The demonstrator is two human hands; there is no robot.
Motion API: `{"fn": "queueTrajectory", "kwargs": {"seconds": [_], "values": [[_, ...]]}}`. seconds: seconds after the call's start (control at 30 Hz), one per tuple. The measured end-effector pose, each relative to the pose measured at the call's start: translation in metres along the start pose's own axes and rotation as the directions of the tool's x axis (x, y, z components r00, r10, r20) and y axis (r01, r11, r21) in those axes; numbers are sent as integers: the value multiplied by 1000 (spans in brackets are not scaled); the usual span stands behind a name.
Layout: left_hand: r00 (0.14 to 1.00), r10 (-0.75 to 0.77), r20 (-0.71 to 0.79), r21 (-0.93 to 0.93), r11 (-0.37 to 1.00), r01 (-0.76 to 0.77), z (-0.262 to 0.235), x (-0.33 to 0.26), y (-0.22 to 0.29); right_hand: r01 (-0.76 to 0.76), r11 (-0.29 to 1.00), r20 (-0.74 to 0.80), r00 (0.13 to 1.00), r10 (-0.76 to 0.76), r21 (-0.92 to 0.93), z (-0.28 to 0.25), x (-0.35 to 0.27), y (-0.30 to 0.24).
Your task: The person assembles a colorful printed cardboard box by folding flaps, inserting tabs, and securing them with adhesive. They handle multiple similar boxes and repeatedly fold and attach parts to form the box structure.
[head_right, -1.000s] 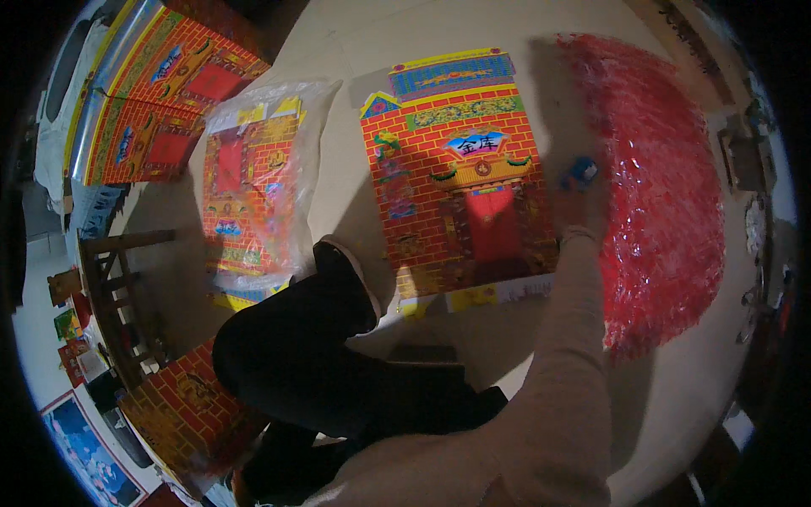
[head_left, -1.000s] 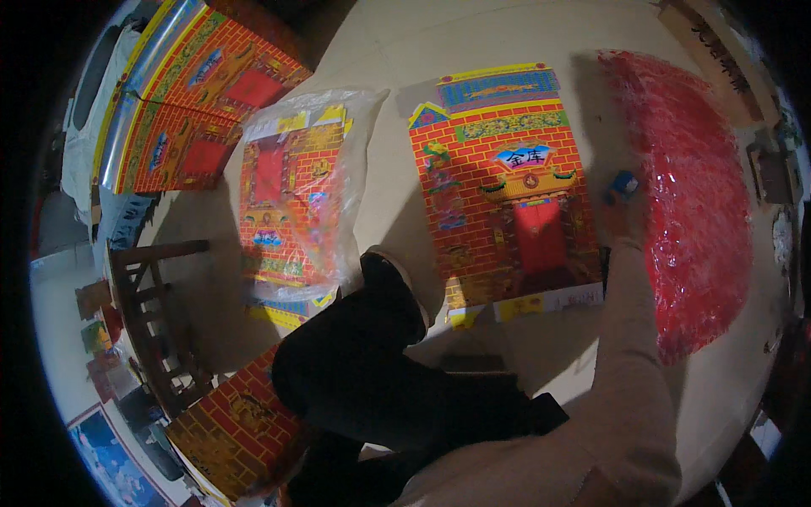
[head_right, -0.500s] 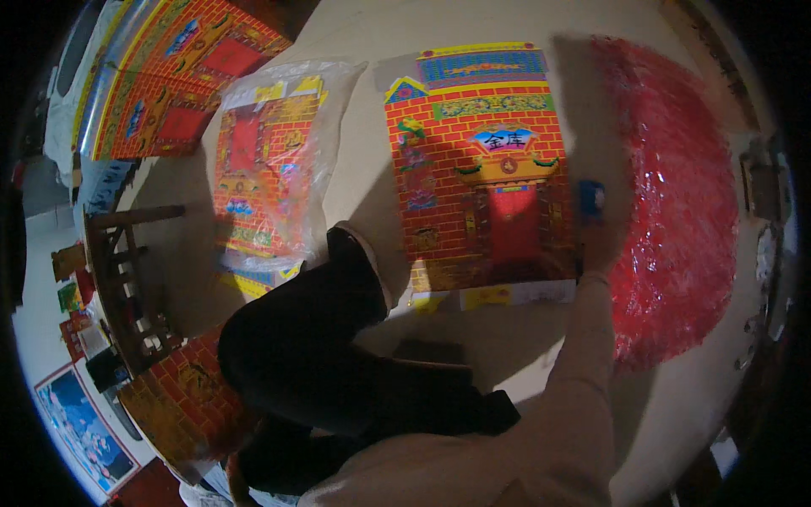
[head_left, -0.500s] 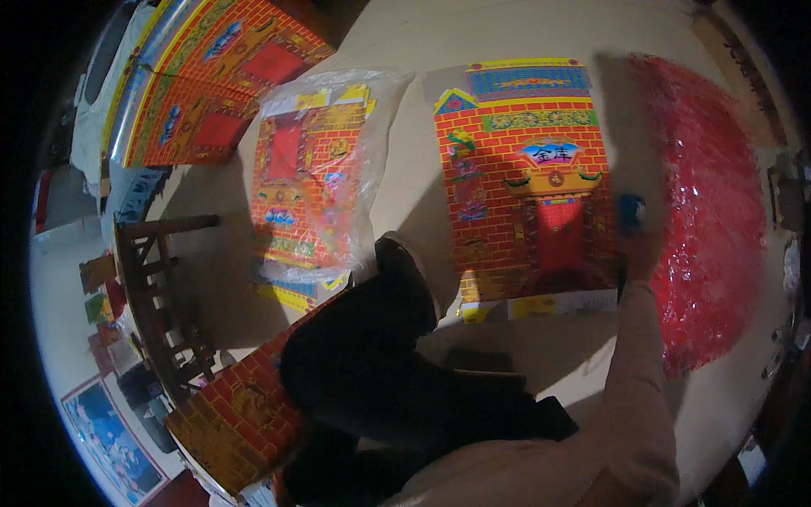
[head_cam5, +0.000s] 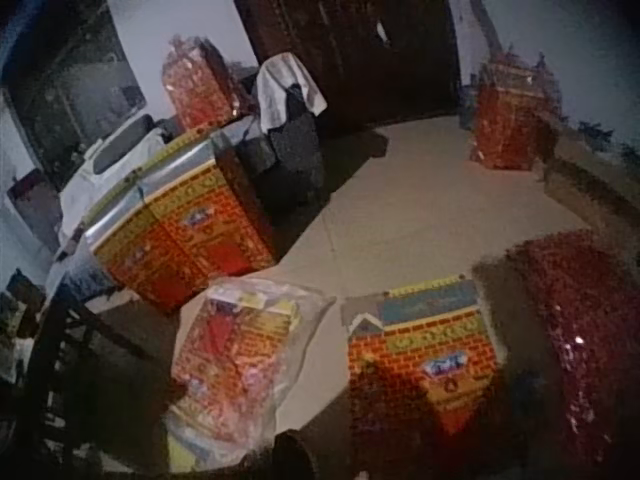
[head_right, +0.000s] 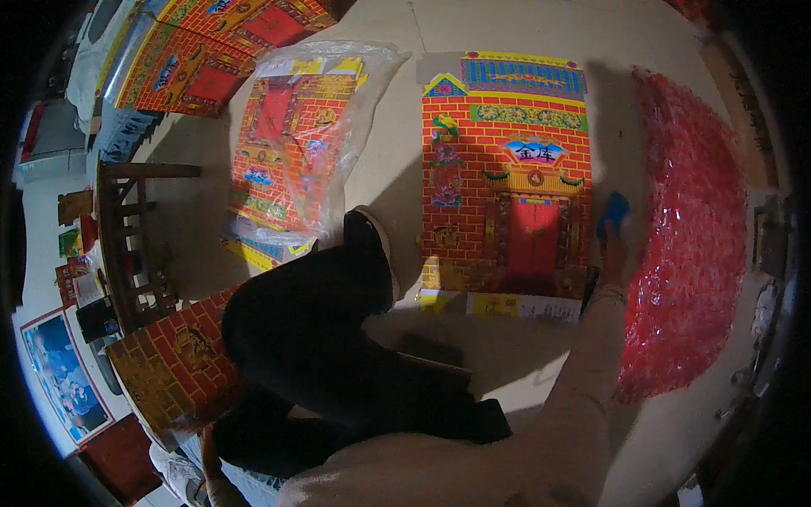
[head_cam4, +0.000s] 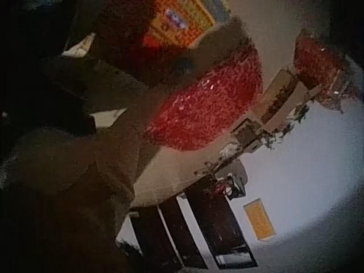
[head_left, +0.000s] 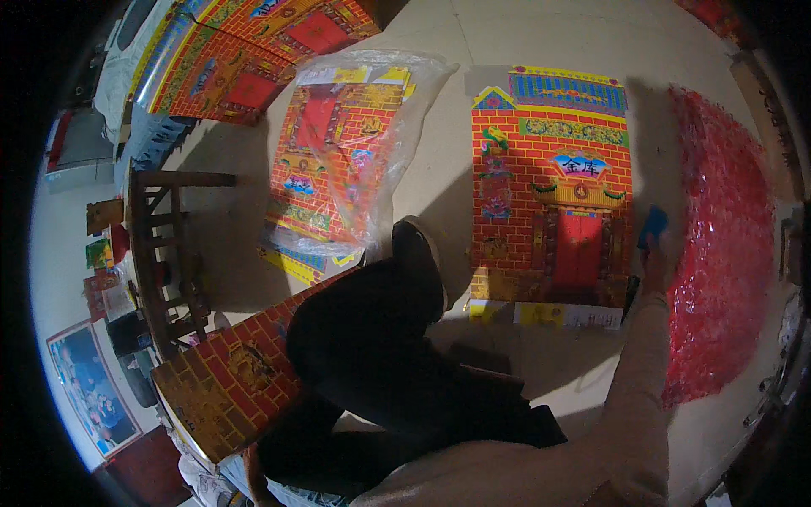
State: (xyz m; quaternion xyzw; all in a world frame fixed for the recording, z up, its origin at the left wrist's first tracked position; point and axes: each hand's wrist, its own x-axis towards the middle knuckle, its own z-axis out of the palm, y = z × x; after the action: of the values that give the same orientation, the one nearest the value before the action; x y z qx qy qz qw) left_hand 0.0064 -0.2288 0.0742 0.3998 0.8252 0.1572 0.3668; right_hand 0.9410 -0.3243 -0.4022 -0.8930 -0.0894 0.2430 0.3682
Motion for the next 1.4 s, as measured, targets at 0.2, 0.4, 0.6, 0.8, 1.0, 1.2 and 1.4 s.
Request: {"fn": "queueTrajectory", "kwargs": {"seconds": [0.2,0.4,0.6,0.8,1.0,1.2,1.4], "values": [[999,-6,-52,26,1000,7,-7,-14,-17,-67,869,503,836,-220,491,61,-97,-96],[997,77,-15,21,997,-77,1,31,-4,-388,383,477,863,-169,838,224,-144,-88],[995,14,-94,-4,1000,-15,-5,-2,-42,417,906,502,769,-396,75,246,-262,-217],[991,-23,-130,-9,1000,22,0,-3,-56,472,870,408,773,-485,140,274,-276,-199],[991,-21,-130,-1,1000,21,-2,11,-58,79,976,675,711,-198,204,298,-227,-161],[989,-33,-147,-6,999,32,-2,10,-69,-178,981,798,602,45,80,290,-220,-185],[986,-47,-162,-10,999,46,1,4,-75,-309,873,787,604,-127,378,283,-233,-150]]}}
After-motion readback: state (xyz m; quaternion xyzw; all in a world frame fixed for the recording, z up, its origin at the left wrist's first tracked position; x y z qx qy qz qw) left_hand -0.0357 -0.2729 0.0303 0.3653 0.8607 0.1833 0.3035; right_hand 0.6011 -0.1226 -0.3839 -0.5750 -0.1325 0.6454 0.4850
